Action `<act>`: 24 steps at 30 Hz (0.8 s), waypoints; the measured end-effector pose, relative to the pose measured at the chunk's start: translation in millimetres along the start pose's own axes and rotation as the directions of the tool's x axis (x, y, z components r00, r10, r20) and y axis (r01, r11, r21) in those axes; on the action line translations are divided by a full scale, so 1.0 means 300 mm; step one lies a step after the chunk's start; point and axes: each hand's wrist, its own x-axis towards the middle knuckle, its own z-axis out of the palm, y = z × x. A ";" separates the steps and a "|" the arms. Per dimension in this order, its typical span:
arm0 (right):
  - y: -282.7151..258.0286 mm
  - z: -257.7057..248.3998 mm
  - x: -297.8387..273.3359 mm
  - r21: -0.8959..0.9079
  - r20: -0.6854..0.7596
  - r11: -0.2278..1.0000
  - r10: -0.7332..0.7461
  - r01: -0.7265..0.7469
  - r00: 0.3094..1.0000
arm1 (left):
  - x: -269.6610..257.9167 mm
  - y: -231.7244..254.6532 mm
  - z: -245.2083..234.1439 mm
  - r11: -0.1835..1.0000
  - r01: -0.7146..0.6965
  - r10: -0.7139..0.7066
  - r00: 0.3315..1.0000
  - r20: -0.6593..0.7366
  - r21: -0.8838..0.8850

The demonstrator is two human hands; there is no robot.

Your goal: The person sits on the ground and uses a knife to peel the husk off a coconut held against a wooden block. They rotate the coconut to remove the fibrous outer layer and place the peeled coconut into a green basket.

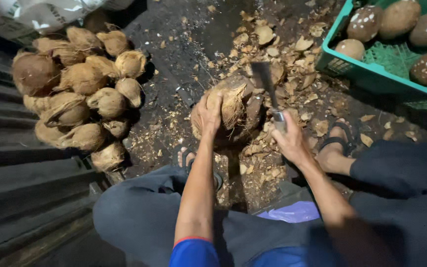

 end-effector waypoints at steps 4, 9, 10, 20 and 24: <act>-0.068 -0.008 0.009 -0.096 0.009 0.993 0.064 -0.063 0.998 | 0.008 0.059 0.015 0.998 -0.022 0.028 0.995 -0.091 0.063; -0.306 -0.064 -0.022 0.089 -0.105 0.996 -0.011 0.020 0.994 | -0.012 0.093 0.004 0.995 -0.002 0.014 0.993 -0.120 0.095; -0.273 -0.039 -0.011 0.088 -0.109 0.996 -0.016 0.026 0.994 | -0.008 0.102 0.003 0.996 -0.007 0.018 0.992 -0.123 0.091; -0.094 0.033 0.013 0.052 -0.067 0.998 0.037 -0.034 0.997 | -0.038 0.082 0.018 0.992 -0.080 0.097 0.979 -0.177 0.099; -0.152 0.003 0.029 0.172 -0.348 0.953 -0.178 0.249 0.921 | -0.040 0.057 0.034 0.971 -0.181 0.212 0.956 -0.204 0.157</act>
